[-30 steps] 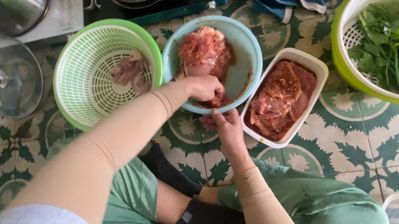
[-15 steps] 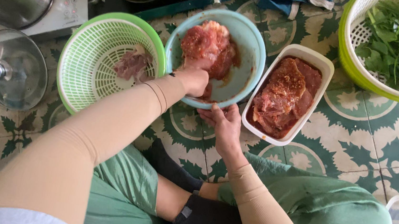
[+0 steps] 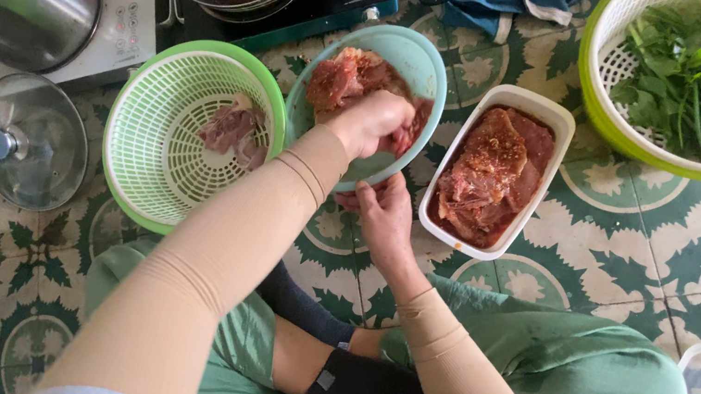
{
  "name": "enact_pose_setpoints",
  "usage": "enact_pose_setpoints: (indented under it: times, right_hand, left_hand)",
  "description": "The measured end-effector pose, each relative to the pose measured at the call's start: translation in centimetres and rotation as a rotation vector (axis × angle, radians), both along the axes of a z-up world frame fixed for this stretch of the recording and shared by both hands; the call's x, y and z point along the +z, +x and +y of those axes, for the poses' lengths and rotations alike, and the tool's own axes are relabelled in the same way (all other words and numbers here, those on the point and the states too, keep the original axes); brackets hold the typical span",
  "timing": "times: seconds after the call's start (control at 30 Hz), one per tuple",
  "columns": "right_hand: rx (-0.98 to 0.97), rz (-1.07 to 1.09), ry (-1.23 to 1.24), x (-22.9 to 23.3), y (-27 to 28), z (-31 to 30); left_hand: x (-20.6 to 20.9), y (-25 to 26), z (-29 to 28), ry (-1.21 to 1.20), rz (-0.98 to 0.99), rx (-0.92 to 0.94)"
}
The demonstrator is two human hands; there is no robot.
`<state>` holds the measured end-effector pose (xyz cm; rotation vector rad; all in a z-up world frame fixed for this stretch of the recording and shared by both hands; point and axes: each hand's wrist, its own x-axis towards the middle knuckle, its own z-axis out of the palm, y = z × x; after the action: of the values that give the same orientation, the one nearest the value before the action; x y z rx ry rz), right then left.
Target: The person mixes pieces of raw meat with a spice mixture in a bowl by hand, transfering the meat between a container and a plastic basket.
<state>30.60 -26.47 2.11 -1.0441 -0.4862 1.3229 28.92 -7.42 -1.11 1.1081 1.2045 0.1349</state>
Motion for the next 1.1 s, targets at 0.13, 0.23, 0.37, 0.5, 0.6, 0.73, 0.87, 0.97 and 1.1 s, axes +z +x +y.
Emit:
enact_pose_setpoints:
  times: [0.13,0.23,0.37,0.5,0.6,0.73,0.87,0.97,1.1]
  right_hand:
    - [-0.012,0.039,0.003,-1.0,0.0,-0.7]
    - [-0.018,0.108,-0.031,-1.8,0.5,-1.5]
    - [-0.015,0.210,-0.125,-2.7,0.3,-2.7]
    - [-0.001,0.224,-0.110,-3.9,0.1,-2.8]
    - [0.000,0.180,-0.114,-4.4,0.3,-2.8]
    - [0.002,0.167,-0.141,-4.3,0.4,-3.3]
    - [0.004,0.091,-0.146,-3.3,0.8,-2.9]
    - [0.019,0.130,-0.171,-2.8,0.6,-2.9]
    - [-0.002,0.178,-0.057,-4.3,0.2,-3.6]
  left_hand:
    - [-0.3,-1.2,0.1,-0.231,-0.487,0.243]
    - [1.3,-2.7,-1.8,-0.106,-0.225,0.168]
    - [4.1,-4.2,-4.9,1.099,0.601,-0.397]
    - [1.8,-1.8,-5.7,0.780,0.581,-0.476]
    - [-3.8,-0.1,-4.2,0.948,0.379,-0.573]
    - [-8.0,1.0,-2.0,1.049,0.271,-0.435]
    - [-4.8,2.4,-0.3,0.960,0.426,-0.581]
    - [-1.1,1.3,-2.5,1.021,0.380,-0.653]
    - [-0.6,-2.3,-6.6,1.205,0.146,-0.732]
